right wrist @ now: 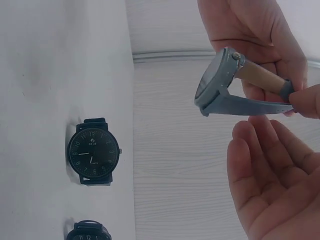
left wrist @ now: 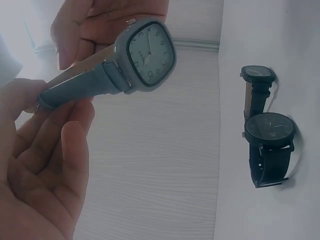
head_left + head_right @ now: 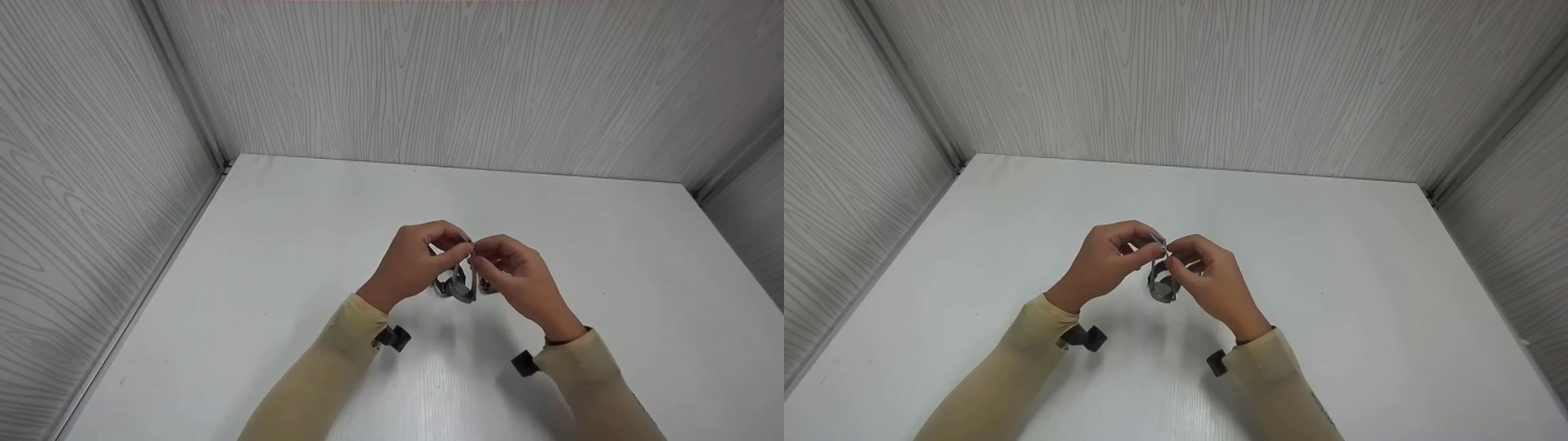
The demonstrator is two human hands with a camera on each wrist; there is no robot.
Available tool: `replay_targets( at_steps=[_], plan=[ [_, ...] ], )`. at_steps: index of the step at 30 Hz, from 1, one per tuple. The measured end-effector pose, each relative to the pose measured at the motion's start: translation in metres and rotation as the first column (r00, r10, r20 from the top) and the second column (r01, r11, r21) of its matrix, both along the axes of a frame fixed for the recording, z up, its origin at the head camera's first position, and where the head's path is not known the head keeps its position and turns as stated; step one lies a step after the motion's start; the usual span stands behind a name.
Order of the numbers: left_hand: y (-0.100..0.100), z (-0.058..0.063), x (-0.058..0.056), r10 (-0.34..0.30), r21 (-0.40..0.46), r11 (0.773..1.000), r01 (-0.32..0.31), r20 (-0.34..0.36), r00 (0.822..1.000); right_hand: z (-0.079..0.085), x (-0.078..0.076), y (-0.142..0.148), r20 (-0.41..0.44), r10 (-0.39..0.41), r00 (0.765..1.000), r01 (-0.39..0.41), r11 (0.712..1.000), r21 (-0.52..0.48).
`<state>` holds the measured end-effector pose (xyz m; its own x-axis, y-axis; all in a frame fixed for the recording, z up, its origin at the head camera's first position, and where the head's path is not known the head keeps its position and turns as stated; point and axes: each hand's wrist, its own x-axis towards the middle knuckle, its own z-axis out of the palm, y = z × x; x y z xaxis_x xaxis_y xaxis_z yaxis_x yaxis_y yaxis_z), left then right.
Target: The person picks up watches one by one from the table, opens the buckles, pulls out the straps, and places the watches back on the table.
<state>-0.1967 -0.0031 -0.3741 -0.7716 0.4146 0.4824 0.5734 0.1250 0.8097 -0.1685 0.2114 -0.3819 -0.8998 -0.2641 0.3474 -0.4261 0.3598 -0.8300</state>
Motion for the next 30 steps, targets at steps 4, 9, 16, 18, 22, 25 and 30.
replay_targets(
  at_steps=[4, 9, 16, 18, 22, 25, 30],
  plan=[
    [0.0015, -0.001, 0.0007, -0.007, -0.03, 1.0, 0.008, 0.03, 1.0, 0.0003, -0.0004, -0.0004, 0.001, -0.014, 1.0, 0.014, 1.0, -0.007],
    [0.0022, -0.0015, 0.0018, -0.001, -0.094, 0.996, 0.007, 0.054, 0.999, 0.001, 0.0002, -0.0007, 0.01, -0.02, 1.0, 0.02, 1.0, -0.002],
    [0.0022, -0.001, 0.002, -0.012, -0.123, 0.992, 0.024, 0.096, 0.995, 0.0004, -0.0002, 0.0002, -0.001, -0.039, 0.999, 0.039, 0.999, 0.012],
    [0.0018, -0.001, 0.002, -0.011, -0.144, 0.989, 0.025, 0.097, 0.995, 0.0001, 0.0002, 0.0003, -0.002, -0.042, 0.999, 0.042, 0.999, 0.013],
    [0.0012, -0.0007, 0.0015, -0.012, -0.167, 0.986, 0.025, 0.078, 0.997, -0.0002, 0.0009, 0.0002, 0.003, -0.045, 0.999, 0.045, 0.999, 0.02],
    [0.0002, -0.0007, 0.0009, -0.005, -0.132, 0.991, 0.013, 0.063, 0.998, -0.0004, 0.0005, 0.0002, 0.009, -0.041, 0.999, 0.041, 0.999, 0.024],
    [-0.0018, -0.0018, -0.0009, 0.007, -0.035, 0.999, -0.005, 0.04, 0.999, -0.002, -0.0013, 0.0017, 0.03, -0.032, 0.999, 0.032, 0.999, 0.002]
  ],
)
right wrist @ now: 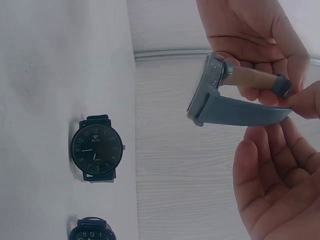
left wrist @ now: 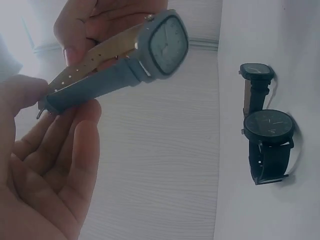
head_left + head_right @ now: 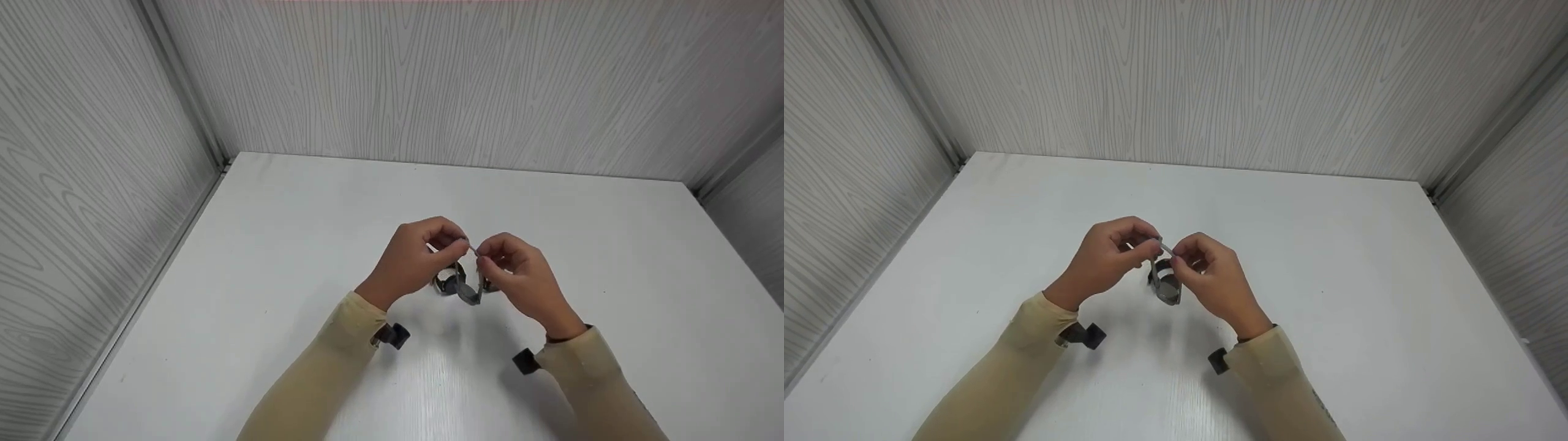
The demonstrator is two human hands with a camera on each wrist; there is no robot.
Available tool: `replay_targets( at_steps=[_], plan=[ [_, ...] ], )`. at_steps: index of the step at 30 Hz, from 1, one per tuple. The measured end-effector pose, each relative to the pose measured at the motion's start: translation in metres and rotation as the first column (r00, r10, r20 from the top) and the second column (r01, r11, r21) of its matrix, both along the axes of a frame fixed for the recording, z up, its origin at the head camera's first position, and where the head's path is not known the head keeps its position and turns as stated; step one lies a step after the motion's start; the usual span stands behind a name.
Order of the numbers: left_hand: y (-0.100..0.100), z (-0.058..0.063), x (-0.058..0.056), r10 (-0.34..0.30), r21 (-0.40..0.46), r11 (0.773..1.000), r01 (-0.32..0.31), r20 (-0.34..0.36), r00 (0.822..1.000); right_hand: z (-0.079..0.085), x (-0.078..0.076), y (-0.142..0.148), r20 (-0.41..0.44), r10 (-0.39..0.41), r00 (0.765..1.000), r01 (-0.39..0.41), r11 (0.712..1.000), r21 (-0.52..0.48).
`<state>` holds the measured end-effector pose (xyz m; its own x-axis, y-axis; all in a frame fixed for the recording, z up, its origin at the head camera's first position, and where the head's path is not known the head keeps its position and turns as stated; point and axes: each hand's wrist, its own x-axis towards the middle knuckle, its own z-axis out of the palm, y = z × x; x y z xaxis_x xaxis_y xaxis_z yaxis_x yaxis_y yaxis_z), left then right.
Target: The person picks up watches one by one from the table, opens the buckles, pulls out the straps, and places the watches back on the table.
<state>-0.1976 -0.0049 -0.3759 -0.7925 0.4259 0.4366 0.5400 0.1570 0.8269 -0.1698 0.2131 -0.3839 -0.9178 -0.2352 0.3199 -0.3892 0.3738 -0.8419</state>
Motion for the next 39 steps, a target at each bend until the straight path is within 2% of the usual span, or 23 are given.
replay_targets(
  at_steps=[7, 11, 18, 22, 26, 29, 31, 35, 37, 39],
  plan=[
    [0.0, -0.002, 0.001, -0.004, -0.059, 0.998, 0.004, -0.012, 1.0, -0.002, 0.0, -0.001, 0.017, -0.007, 1.0, 0.007, 1.0, 0.016],
    [-0.002, -0.003, 0.001, 0.003, -0.057, 0.998, -0.004, -0.014, 1.0, -0.003, -0.001, -0.002, 0.021, -0.002, 1.0, 0.002, 1.0, 0.013],
    [-0.007, -0.005, -0.001, 0.018, -0.093, 0.996, -0.017, 0.015, 1.0, -0.005, -0.001, -0.003, 0.026, -0.01, 1.0, 0.01, 1.0, 0.0],
    [-0.015, -0.003, -0.003, 0.046, -0.095, 0.994, -0.045, 0.01, 0.999, -0.006, -0.004, -0.002, 0.033, -0.008, 0.999, 0.009, 0.999, -0.033],
    [-0.024, 0.001, -0.006, 0.086, -0.067, 0.994, -0.085, 0.0, 0.996, -0.005, -0.005, -0.001, 0.028, -0.015, 0.999, 0.018, 0.994, -0.109],
    [-0.029, 0.005, -0.008, 0.091, -0.104, 0.991, -0.09, 0.002, 0.996, -0.004, -0.005, -0.002, 0.003, -0.039, 0.999, 0.039, 0.987, -0.154],
    [-0.032, 0.01, -0.007, 0.087, -0.182, 0.98, -0.086, 0.0, 0.996, -0.003, -0.006, -0.003, -0.013, -0.058, 0.998, 0.055, 0.985, -0.166],
    [-0.037, 0.018, -0.006, 0.072, -0.359, 0.931, -0.071, -0.01, 0.997, -0.004, -0.008, -0.007, -0.012, -0.078, 0.997, 0.075, 0.987, -0.139],
    [-0.039, 0.021, -0.006, 0.066, -0.402, 0.913, -0.065, -0.011, 0.998, -0.005, -0.01, -0.011, -0.006, -0.075, 0.997, 0.074, 0.991, -0.108],
    [-0.042, 0.022, -0.005, 0.075, -0.415, 0.907, -0.069, -0.003, 0.997, -0.006, -0.012, -0.016, 0.004, -0.057, 0.998, 0.057, 0.996, -0.073]
  ],
)
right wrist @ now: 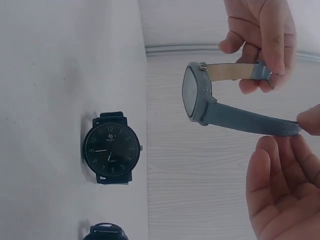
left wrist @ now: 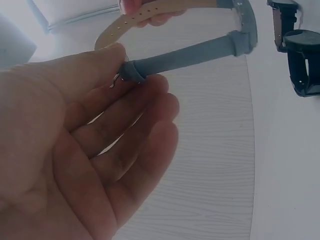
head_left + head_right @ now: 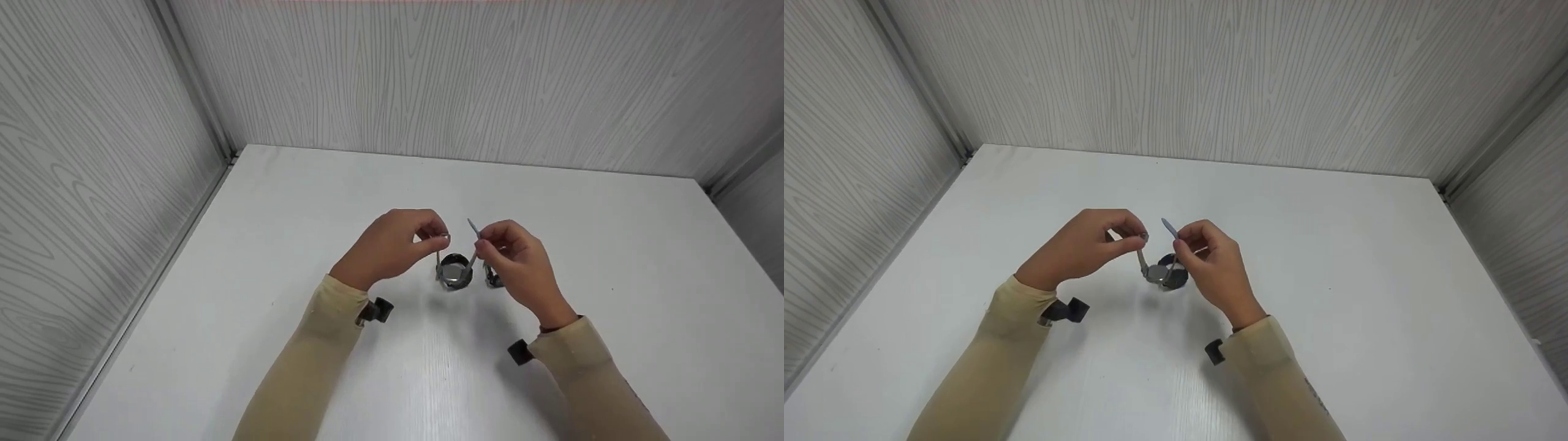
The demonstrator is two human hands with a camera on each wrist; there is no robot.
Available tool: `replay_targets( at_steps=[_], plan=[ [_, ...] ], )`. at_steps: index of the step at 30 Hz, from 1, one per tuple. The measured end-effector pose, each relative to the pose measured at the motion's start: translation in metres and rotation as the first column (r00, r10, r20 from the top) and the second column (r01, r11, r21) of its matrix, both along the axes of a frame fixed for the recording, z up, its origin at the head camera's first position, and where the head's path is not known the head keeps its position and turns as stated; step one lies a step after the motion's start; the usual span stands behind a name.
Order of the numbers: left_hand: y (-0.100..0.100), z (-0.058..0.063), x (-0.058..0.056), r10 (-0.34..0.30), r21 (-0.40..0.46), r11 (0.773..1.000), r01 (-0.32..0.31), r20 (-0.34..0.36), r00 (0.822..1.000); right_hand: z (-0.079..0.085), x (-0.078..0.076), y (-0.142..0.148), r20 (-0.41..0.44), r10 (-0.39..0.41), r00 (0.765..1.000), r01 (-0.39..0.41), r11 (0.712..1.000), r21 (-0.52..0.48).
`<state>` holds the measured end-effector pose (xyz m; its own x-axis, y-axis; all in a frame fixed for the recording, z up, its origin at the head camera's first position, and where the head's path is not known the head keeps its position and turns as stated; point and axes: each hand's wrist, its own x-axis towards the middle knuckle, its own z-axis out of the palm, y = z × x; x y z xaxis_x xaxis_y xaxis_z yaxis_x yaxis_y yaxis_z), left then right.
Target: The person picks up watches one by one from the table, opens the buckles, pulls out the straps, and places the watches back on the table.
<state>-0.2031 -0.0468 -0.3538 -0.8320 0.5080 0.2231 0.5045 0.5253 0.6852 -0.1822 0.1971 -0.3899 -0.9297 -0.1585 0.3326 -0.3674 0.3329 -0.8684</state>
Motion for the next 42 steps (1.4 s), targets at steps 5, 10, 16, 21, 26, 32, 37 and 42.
replay_targets(
  at_steps=[5, 10, 16, 21, 26, 32, 37, 42],
  plan=[
    [-0.004, -0.003, -0.004, 0.044, -0.052, 0.998, -0.044, 0.008, 0.999, 0.0, -0.01, -0.013, 0.038, 0.045, 0.998, -0.047, 0.998, 0.045],
    [-0.003, -0.013, -0.013, 0.081, -0.153, 0.985, -0.08, -0.002, 0.997, -0.005, -0.024, -0.023, 0.078, 0.048, 0.996, -0.054, 0.996, 0.074],
    [-0.005, -0.025, -0.025, 0.121, -0.196, 0.974, -0.112, 0.035, 0.992, -0.009, -0.04, -0.033, 0.142, 0.058, 0.988, -0.079, 0.986, 0.147],
    [-0.007, -0.034, -0.033, 0.158, -0.227, 0.964, -0.135, 0.085, 0.984, -0.011, -0.049, -0.038, 0.204, 0.063, 0.977, -0.112, 0.964, 0.242],
    [-0.003, -0.045, -0.04, 0.183, -0.257, 0.955, -0.146, 0.128, 0.975, -0.017, -0.056, -0.041, 0.262, 0.032, 0.964, -0.116, 0.943, 0.311],
    [0.002, -0.064, -0.051, 0.228, -0.287, 0.939, -0.19, 0.106, 0.968, -0.019, -0.057, -0.039, 0.278, 0.001, 0.961, -0.108, 0.922, 0.371],
    [0.001, -0.073, -0.057, 0.267, -0.271, 0.936, -0.225, 0.129, 0.955, -0.007, -0.043, -0.015, 0.218, 0.034, 0.975, -0.112, 0.928, 0.354],
    [-0.004, -0.077, -0.059, 0.304, -0.263, 0.929, -0.261, 0.139, 0.943, 0.006, -0.028, 0.019, 0.142, 0.037, 0.989, -0.076, 0.957, 0.28]
  ],
)
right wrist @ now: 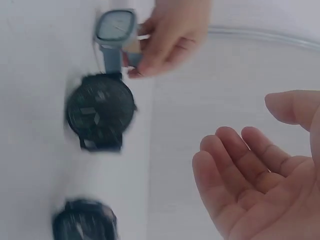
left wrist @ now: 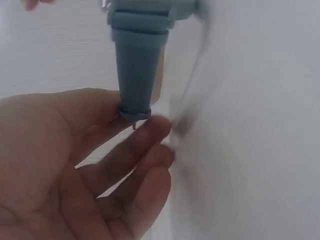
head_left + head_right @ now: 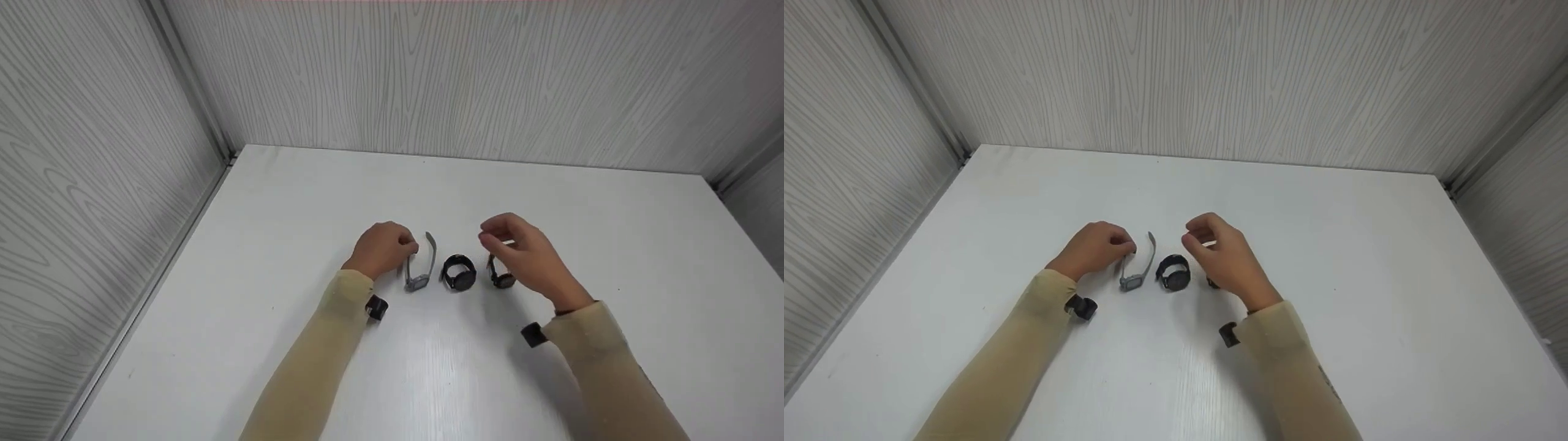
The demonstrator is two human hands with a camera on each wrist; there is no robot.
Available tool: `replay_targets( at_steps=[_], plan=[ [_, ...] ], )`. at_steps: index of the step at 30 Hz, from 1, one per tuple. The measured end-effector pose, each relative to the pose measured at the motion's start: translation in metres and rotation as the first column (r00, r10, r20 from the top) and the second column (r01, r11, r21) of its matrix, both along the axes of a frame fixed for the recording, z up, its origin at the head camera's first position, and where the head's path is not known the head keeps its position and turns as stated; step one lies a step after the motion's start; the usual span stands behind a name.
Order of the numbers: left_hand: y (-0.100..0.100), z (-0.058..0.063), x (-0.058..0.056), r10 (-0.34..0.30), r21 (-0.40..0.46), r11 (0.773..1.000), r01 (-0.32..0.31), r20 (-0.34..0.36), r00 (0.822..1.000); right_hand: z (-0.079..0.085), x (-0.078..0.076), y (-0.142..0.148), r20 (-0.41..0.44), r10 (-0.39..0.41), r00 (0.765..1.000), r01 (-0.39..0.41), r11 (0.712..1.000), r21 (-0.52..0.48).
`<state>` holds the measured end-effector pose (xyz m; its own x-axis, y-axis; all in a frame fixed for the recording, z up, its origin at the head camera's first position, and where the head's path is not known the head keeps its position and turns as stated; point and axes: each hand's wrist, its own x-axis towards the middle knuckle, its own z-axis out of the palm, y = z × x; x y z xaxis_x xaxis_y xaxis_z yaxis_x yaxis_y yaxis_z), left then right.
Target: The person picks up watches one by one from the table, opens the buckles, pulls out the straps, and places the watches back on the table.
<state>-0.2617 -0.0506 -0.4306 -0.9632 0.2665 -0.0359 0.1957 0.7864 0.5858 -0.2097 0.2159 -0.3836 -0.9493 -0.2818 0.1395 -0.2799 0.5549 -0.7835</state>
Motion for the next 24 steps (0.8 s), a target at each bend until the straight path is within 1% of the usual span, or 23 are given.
replay_targets(
  at_steps=[3, 5, 7, 10, 13, 16, 20, 24],
  plan=[
    [-0.003, 0.003, 0.0, -0.004, -0.019, 1.0, 0.004, 0.005, 1.0, 0.006, 0.01, 0.018, -0.017, -0.012, 1.0, 0.011, 0.997, -0.073],
    [-0.005, 0.008, 0.002, -0.002, -0.02, 1.0, 0.002, -0.004, 1.0, 0.009, 0.017, 0.027, -0.043, -0.019, 0.999, 0.014, 0.993, -0.12],
    [-0.007, 0.017, 0.004, 0.005, 0.01, 1.0, -0.005, -0.03, 1.0, 0.011, 0.022, 0.033, -0.081, -0.035, 0.996, 0.023, 0.989, -0.145],
    [-0.01, 0.033, 0.013, 0.015, 0.095, 0.995, -0.005, -0.1, 0.995, 0.015, 0.026, 0.036, -0.146, -0.068, 0.987, 0.045, 0.987, -0.156],
    [-0.013, 0.048, 0.025, 0.012, 0.167, 0.986, 0.02, -0.186, 0.982, 0.018, 0.029, 0.035, -0.219, -0.083, 0.972, 0.059, 0.992, -0.112],
    [-0.016, 0.062, 0.037, -0.001, 0.2, 0.978, 0.056, -0.265, 0.964, 0.022, 0.032, 0.035, -0.3, -0.064, 0.952, 0.059, 0.998, -0.025],
    [-0.021, 0.075, 0.047, -0.023, 0.197, 0.976, 0.094, -0.334, 0.942, 0.025, 0.036, 0.038, -0.377, -0.026, 0.926, 0.058, 0.996, 0.072],
    [-0.025, 0.082, 0.05, -0.048, 0.177, 0.977, 0.12, -0.363, 0.93, 0.026, 0.039, 0.04, -0.416, -0.015, 0.909, 0.066, 0.992, 0.109]
  ],
)
